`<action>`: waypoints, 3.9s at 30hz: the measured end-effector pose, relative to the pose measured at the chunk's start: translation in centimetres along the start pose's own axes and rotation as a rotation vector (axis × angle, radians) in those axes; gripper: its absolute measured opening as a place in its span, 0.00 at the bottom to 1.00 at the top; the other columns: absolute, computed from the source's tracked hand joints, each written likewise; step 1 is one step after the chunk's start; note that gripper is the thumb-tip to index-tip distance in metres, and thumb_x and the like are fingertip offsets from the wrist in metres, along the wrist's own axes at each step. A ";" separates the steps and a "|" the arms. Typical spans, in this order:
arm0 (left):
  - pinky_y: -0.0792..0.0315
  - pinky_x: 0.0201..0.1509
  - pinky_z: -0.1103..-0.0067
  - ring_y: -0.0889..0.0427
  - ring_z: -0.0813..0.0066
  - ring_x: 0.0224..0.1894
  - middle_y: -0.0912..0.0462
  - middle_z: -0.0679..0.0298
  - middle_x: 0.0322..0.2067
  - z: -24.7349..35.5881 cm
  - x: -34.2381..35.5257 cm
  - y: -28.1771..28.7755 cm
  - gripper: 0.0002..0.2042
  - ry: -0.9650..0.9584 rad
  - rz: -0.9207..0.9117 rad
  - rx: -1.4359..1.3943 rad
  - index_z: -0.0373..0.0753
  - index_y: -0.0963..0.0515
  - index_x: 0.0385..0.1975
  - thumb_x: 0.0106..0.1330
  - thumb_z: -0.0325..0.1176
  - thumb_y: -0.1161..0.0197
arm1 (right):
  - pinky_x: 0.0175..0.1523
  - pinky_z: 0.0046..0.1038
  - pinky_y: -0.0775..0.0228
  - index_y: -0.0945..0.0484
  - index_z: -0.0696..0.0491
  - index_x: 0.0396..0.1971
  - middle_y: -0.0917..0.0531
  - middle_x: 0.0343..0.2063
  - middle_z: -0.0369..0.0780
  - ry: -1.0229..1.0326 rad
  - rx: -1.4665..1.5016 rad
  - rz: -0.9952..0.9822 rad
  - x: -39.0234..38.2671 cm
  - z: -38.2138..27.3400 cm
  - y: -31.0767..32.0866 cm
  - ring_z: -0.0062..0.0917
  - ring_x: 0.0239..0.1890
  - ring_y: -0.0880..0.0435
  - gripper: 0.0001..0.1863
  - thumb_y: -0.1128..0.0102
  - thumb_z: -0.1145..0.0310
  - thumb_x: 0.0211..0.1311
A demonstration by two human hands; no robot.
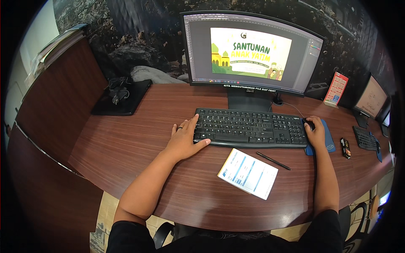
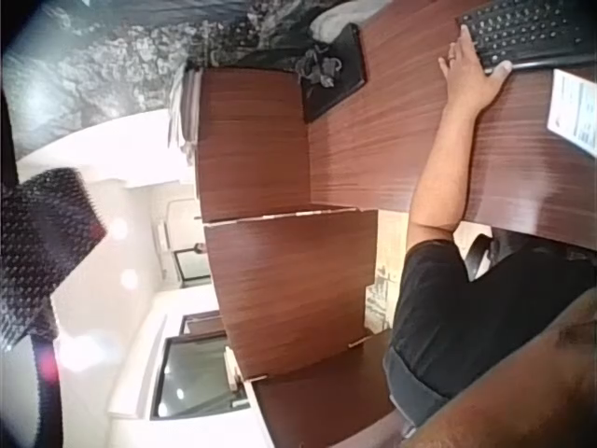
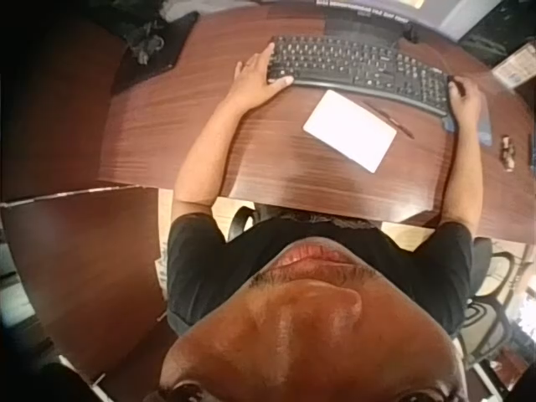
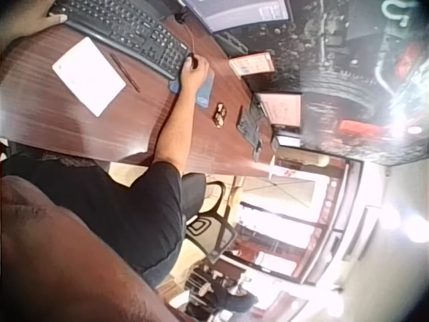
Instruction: The person is working on a graphic design project on a computer and writing on a notepad.
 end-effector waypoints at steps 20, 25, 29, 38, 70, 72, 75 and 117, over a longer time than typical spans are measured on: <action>0.60 0.79 0.46 0.41 0.43 0.77 0.35 0.38 0.71 -0.5 -0.6 -0.5 0.49 0.006 0.050 -0.047 0.34 0.48 0.78 0.64 0.56 0.32 | 0.61 0.36 0.27 0.18 0.57 0.43 0.17 0.50 0.47 -0.053 0.023 -0.025 0.2 0.5 0.0 0.44 0.56 0.18 0.12 0.33 0.74 0.59; 0.61 0.80 0.47 0.42 0.45 0.77 0.36 0.39 0.72 -0.7 -1.1 -0.6 0.49 0.028 0.079 -0.085 0.34 0.47 0.77 0.64 0.54 0.30 | 0.60 0.37 0.27 0.18 0.55 0.43 0.17 0.48 0.46 -0.036 0.000 -0.019 0.2 0.0 0.1 0.44 0.55 0.18 0.13 0.34 0.74 0.57; 0.61 0.80 0.48 0.43 0.46 0.78 0.35 0.42 0.72 -0.4 -1.0 -0.4 0.49 0.046 0.060 -0.067 0.35 0.48 0.78 0.64 0.57 0.32 | 0.58 0.36 0.26 0.18 0.55 0.42 0.17 0.47 0.45 -0.126 -0.064 -0.007 0.0 0.0 0.1 0.42 0.53 0.17 0.12 0.35 0.72 0.57; 0.61 0.80 0.48 0.41 0.47 0.77 0.36 0.40 0.72 -0.5 -0.8 -0.1 0.48 0.044 0.040 -0.086 0.35 0.48 0.78 0.64 0.52 0.31 | 0.56 0.38 0.26 0.19 0.54 0.41 0.17 0.45 0.42 -0.114 -0.094 -0.025 0.3 -0.6 0.1 0.43 0.50 0.17 0.10 0.36 0.71 0.59; 0.56 0.79 0.44 0.41 0.44 0.77 0.36 0.40 0.72 0.1 -0.4 0.3 0.47 0.001 -0.033 0.014 0.37 0.49 0.78 0.67 0.56 0.35 | 0.56 0.36 0.26 0.19 0.57 0.42 0.16 0.45 0.45 -0.050 -0.028 0.020 0.2 0.5 0.0 0.43 0.51 0.17 0.11 0.34 0.73 0.58; 0.55 0.79 0.44 0.43 0.45 0.77 0.37 0.42 0.72 0.0 -0.5 0.2 0.47 -0.014 -0.040 0.021 0.38 0.50 0.78 0.67 0.58 0.37 | 0.57 0.36 0.26 0.19 0.57 0.41 0.16 0.46 0.45 -0.036 -0.025 0.017 0.2 0.3 -0.1 0.42 0.51 0.16 0.11 0.34 0.73 0.58; 0.57 0.79 0.46 0.42 0.44 0.77 0.37 0.41 0.72 0.1 -0.5 0.2 0.47 -0.008 -0.037 0.020 0.37 0.50 0.78 0.67 0.55 0.35 | 0.57 0.35 0.26 0.19 0.58 0.41 0.16 0.46 0.45 -0.036 -0.025 0.009 0.2 0.2 -0.1 0.42 0.51 0.16 0.11 0.34 0.74 0.59; 0.57 0.80 0.47 0.43 0.42 0.77 0.39 0.40 0.73 0.1 -0.5 0.3 0.46 -0.010 -0.057 0.049 0.38 0.51 0.78 0.68 0.56 0.37 | 0.56 0.35 0.26 0.18 0.58 0.42 0.17 0.44 0.46 -0.051 -0.023 -0.015 0.3 -0.2 0.0 0.42 0.49 0.17 0.11 0.34 0.74 0.59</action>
Point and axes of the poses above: each hand's wrist, its own x-axis towards the middle knuckle, its own y-axis out of the back of the hand, z = x × y, the point moved 4 cm from there along x, towards the middle knuckle
